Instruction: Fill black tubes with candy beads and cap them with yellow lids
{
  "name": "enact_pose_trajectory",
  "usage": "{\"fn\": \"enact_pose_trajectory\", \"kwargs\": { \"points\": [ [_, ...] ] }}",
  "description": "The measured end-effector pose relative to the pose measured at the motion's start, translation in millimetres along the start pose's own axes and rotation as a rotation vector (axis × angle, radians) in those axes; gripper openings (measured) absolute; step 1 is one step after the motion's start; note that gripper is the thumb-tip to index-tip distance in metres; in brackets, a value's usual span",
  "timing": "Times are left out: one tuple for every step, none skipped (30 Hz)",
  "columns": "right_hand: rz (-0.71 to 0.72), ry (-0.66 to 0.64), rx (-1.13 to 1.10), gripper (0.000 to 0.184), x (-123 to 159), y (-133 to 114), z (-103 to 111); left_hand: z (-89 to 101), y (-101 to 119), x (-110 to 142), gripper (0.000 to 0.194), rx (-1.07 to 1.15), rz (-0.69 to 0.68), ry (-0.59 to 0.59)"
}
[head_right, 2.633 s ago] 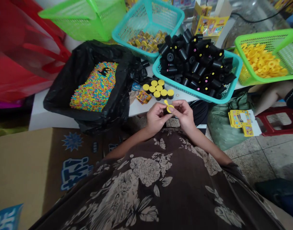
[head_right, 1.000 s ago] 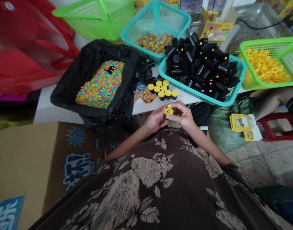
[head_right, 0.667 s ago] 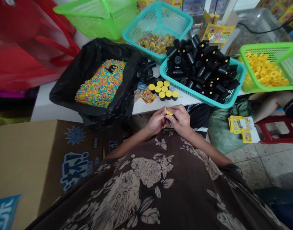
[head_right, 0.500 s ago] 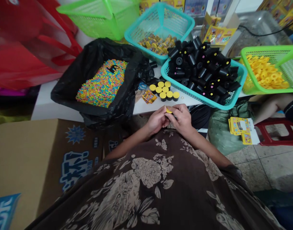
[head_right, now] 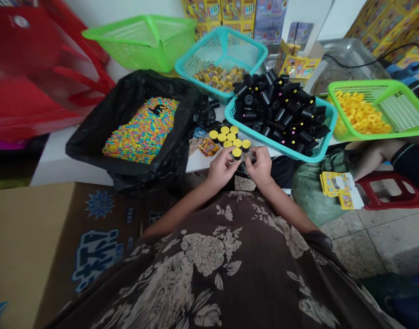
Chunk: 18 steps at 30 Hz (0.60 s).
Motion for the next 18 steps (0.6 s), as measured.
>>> {"fn": "enact_pose_trajectory", "kwargs": {
  "points": [
    [-0.060,-0.009,0.029,0.016,-3,8,0,-2.4,1,-2,0.037,-0.083,-0.031,-0.009],
    [-0.115,-0.038,0.060,0.023,-7,15,-4,-5.3,1,-4,0.032,-0.164,-0.048,-0.021],
    [-0.157,-0.081,0.088,0.030,-11,21,-9,-8.4,0,-6,0.029,-0.239,-0.053,-0.036],
    [-0.182,-0.132,0.114,0.036,-15,24,-15,-11.3,-2,-8,0.027,-0.303,-0.049,-0.052],
    [-0.192,-0.182,0.135,0.040,-19,26,-21,-13.2,-5,-10,0.026,-0.350,-0.038,-0.065],
    [-0.191,-0.224,0.151,0.039,-23,27,-27,-14.1,-7,-12,0.026,-0.376,-0.024,-0.072],
    [-0.184,-0.252,0.160,0.037,-25,27,-31,-13.9,-8,-13,0.026,-0.377,-0.011,-0.071],
    [-0.179,-0.260,0.160,0.034,-26,27,-32,-12.1,-8,-14,0.025,-0.351,0.001,-0.060],
    [-0.173,-0.247,0.153,0.032,-26,26,-30,-9.1,-7,-13,0.024,-0.301,0.010,-0.040],
    [-0.165,-0.214,0.140,0.032,-25,24,-26,-4.4,-4,-13,0.023,-0.232,0.021,-0.008],
    [-0.149,-0.166,0.125,0.032,-23,21,-19,1.3,-1,-11,0.022,-0.148,0.034,0.033],
    [-0.123,-0.113,0.109,0.032,-19,16,-11,7.4,3,-9,0.022,-0.052,0.055,0.075],
    [-0.086,-0.064,0.094,0.032,-15,10,-2,12.7,6,-7,0.023,0.053,0.086,0.110],
    [-0.041,-0.027,0.079,0.031,-11,2,6,15.7,8,-4,0.026,0.168,0.129,0.128],
    [0.009,-0.009,0.065,0.030,-7,-8,13,15.7,9,-2,0.029,0.294,0.184,0.122],
    [0.061,-0.007,0.052,0.029,-4,-19,19,12.3,9,0,0.032,0.427,0.251,0.090],
    [0.115,-0.019,0.039,0.027,-2,-30,24,6.0,9,2,0.033,0.562,0.323,0.040],
    [0.168,-0.037,0.027,0.026,-1,-42,28,-0.9,10,4,0.034,0.688,0.395,-0.014]
  ]
}}
Point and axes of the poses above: each hand's wrist, its own x-axis away from the middle knuckle, its own z-axis out of the back of the hand, y = z × x, the point moved 10 cm from there along -x, towards the middle knuckle, and after that the axes turned 1 degree about y, right-handed, at the moved point
